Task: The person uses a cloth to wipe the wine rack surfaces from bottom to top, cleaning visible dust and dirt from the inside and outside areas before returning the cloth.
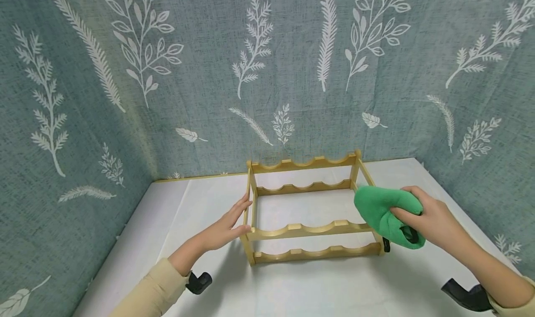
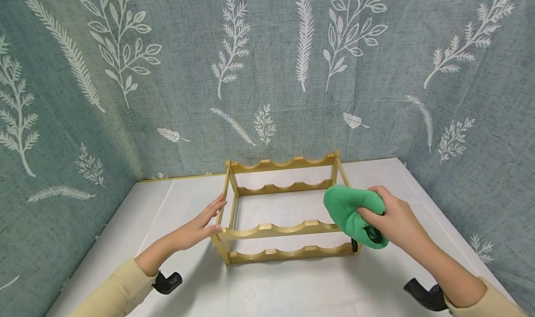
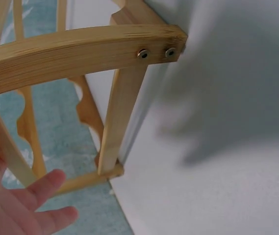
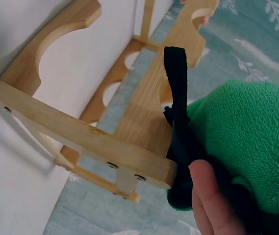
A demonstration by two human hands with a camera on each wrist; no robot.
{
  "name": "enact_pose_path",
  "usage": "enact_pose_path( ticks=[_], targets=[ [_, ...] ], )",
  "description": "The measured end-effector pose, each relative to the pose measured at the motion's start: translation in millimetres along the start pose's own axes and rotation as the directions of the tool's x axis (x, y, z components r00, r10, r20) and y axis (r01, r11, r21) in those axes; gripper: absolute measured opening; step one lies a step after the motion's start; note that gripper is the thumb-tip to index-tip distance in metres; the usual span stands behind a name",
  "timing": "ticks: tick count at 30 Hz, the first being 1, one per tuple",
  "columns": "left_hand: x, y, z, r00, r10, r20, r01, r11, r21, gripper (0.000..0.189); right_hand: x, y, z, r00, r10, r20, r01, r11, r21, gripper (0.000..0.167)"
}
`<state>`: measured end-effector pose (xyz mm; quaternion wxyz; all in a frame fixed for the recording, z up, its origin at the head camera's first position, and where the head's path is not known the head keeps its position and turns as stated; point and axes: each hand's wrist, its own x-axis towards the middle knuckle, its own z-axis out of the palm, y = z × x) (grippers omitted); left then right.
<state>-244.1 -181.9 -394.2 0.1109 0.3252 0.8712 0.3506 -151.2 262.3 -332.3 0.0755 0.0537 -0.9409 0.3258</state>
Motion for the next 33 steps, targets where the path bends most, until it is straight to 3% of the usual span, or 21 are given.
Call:
enact_pose_path(
  ticks=[6,10,14,17,20,24,29,33],
  targets=[
    [-8.3,4.1,2.5,1.000,-0.015,0.005,0.015,1.000,0.010,0.066,-2.8,1,-2,0.999,0.019,0.043,-0.019,1.000,0.011,0.048],
    [-9.1,6.4,-1.0,1.000,-0.022,0.010,0.021,0.999,0.031,0.065,3.2,-2,-12,0.996,0.037,0.078,-0.044,0.995,0.092,0.051],
    [-3.8,7.1,-6.9,0.999,-0.023,-0.045,0.024,0.999,0.031,0.063,23.4,-12,-25,0.997,0.017,0.072,-0.030,0.982,0.185,0.051],
    [8.4,5.9,-8.0,0.993,-0.043,-0.114,0.051,0.997,0.062,0.066,49.9,-26,-22,0.996,-0.004,0.094,-0.015,0.978,0.207,0.054],
    [25.5,3.5,-5.3,0.984,-0.075,-0.164,0.097,0.987,0.127,0.072,82.7,-44,-6,0.986,-0.018,0.166,-0.018,0.976,0.215,0.055],
    [41.8,2.4,0.2,0.976,-0.123,-0.182,0.153,0.975,0.161,0.083,125.0,-61,32,0.955,-0.040,0.293,-0.028,0.974,0.226,0.048],
    [45.5,3.4,2.8,0.975,-0.160,-0.152,0.179,0.976,0.120,0.091,159.0,-74,86,0.899,-0.043,0.435,-0.079,0.963,0.259,0.041],
    [45.6,3.1,2.1,0.976,-0.153,-0.154,0.175,0.975,0.134,0.091,174.6,-82,125,0.870,0.015,0.493,-0.162,0.953,0.256,0.047]
  ],
)
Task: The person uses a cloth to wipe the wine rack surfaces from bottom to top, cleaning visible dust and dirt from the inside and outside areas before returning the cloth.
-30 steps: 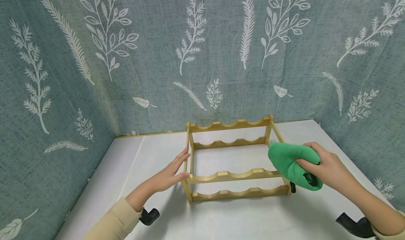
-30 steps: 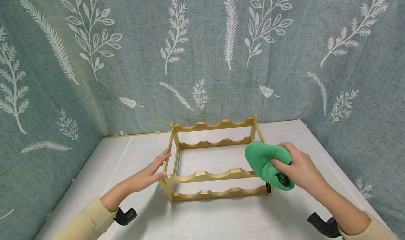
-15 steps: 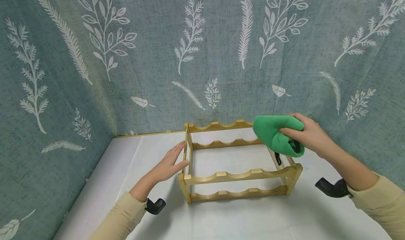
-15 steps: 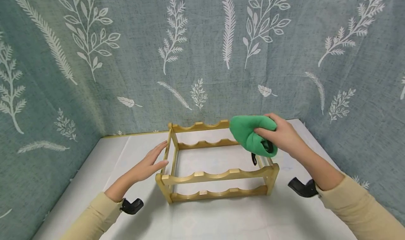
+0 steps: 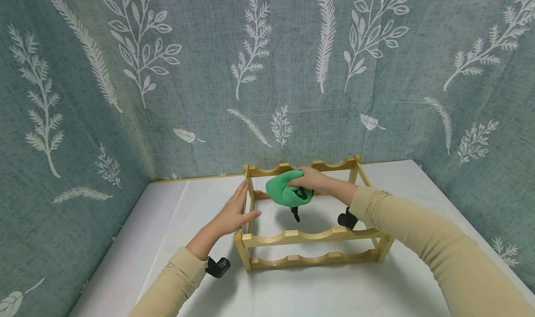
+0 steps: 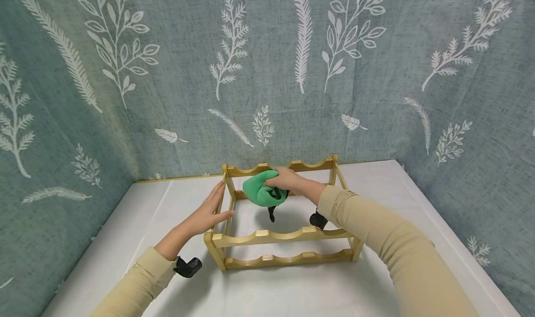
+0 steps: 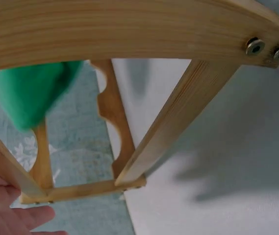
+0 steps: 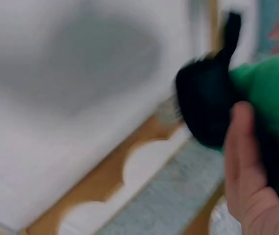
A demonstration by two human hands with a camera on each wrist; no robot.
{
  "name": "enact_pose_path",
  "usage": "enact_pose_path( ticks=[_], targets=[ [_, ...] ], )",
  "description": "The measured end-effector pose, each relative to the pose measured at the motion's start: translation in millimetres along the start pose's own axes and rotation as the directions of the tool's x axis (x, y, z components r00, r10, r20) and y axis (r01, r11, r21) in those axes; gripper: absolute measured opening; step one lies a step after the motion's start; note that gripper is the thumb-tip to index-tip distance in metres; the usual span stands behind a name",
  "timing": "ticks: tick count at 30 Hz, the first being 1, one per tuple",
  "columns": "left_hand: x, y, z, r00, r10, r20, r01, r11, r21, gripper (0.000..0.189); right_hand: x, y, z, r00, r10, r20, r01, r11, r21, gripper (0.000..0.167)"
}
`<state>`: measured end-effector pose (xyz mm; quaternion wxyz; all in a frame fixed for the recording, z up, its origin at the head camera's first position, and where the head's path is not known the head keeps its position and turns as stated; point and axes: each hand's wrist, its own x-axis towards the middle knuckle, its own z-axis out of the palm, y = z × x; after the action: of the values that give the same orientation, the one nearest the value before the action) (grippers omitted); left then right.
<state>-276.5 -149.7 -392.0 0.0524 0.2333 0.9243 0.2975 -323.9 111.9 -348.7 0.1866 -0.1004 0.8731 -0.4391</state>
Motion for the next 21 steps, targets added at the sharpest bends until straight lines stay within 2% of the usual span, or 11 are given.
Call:
enact_pose_path(
  ticks=[4,5,10,15,18,21],
  targets=[
    [-0.8,-1.1,-1.8,1.000,0.002,0.011,-0.002,1.000,0.008,0.092,26.0,0,26,0.998,0.057,0.025,-0.057,0.998,-0.018,0.054],
    [-1.1,-0.7,-1.9,1.000,0.002,0.014,-0.002,1.000,0.008,0.092,31.7,1,32,0.998,0.057,0.025,-0.057,0.998,-0.030,0.046],
    [0.4,1.9,1.7,1.000,0.007,0.018,-0.007,1.000,0.001,0.090,58.5,11,59,0.998,0.061,-0.010,-0.061,0.996,-0.062,0.034],
    [1.8,4.5,4.3,1.000,0.006,0.009,-0.006,1.000,-0.003,0.085,79.6,14,73,0.991,0.131,-0.008,-0.131,0.988,-0.087,0.061],
    [1.5,4.1,4.0,1.000,0.000,0.008,0.000,1.000,-0.006,0.084,85.3,12,76,0.985,0.173,-0.007,-0.173,0.981,-0.093,0.066],
    [0.0,2.7,2.0,1.000,-0.009,0.002,0.009,1.000,-0.007,0.085,87.7,10,77,0.981,0.193,-0.023,-0.195,0.978,-0.077,0.064]
  ],
)
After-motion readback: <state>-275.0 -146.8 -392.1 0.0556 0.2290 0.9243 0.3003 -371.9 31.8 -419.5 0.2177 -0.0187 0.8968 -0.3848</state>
